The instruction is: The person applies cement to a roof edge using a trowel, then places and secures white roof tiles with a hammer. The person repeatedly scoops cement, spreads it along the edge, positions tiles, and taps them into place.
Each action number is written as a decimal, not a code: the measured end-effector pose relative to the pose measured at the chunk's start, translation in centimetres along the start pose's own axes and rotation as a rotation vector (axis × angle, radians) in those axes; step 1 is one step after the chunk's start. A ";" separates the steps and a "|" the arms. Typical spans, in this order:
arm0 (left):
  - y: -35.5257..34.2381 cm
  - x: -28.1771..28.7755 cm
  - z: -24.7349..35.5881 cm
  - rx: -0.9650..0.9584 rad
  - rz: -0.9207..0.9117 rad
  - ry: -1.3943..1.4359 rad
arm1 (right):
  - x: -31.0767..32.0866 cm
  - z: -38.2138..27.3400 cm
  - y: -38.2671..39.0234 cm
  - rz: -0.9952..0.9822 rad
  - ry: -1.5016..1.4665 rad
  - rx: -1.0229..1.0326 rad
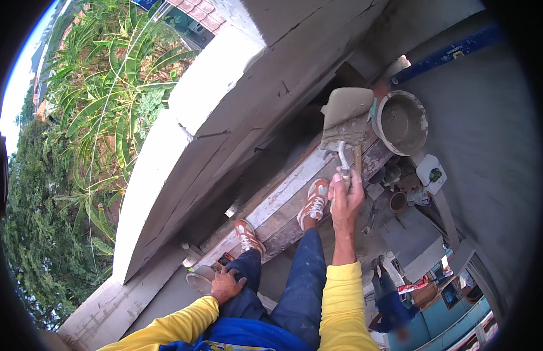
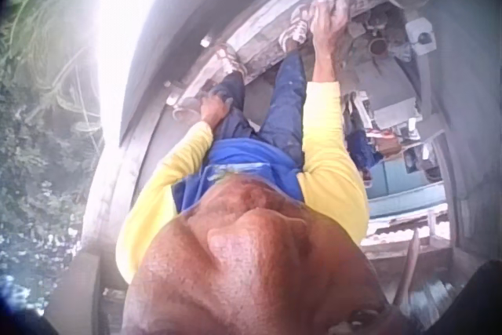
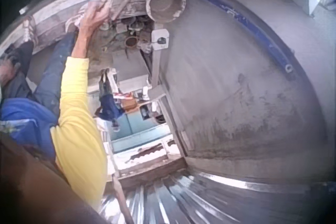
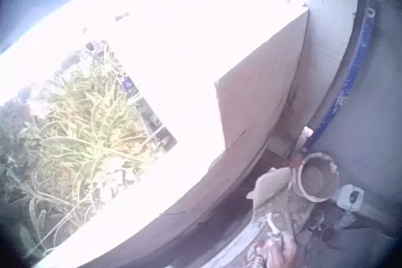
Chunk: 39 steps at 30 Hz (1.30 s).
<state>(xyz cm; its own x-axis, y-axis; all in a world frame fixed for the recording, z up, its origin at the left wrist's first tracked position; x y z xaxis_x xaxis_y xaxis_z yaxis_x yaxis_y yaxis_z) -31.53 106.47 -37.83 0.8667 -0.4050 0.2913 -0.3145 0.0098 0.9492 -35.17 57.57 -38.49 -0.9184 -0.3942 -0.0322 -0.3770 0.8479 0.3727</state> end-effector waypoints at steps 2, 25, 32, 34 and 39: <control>0.4 0.2 -2.0 0.001 0.021 0.084 | -5.5 -1.3 1.7 -0.080 -0.013 0.070; 0.7 -1.0 -14.4 -0.160 0.126 0.364 | -23.8 4.0 10.9 0.159 0.748 0.685; 0.8 -2.1 -15.8 -0.153 0.086 0.405 | -26.6 8.2 20.9 0.019 0.822 0.621; 0.9 -2.5 -16.2 -0.149 0.083 0.413 | -27.0 9.2 23.9 -0.066 0.801 0.626; 1.0 -3.5 -16.9 -0.154 0.104 0.467 | -26.5 8.3 25.0 -0.111 0.678 0.591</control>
<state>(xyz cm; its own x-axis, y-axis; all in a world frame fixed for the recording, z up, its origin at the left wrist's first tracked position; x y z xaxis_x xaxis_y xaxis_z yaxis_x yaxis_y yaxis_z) -28.30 123.36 -35.86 0.9257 0.0576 0.3738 -0.3779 0.1775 0.9086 -21.21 92.18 -36.01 -0.6760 -0.4500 0.5835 -0.6309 0.7626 -0.1427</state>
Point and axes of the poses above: each hand's wrist, its own y-axis away from the middle knuckle, its own x-axis out of the back of the hand, z = x × y, the point moved 7 cm from there along -y, towards the middle knuckle
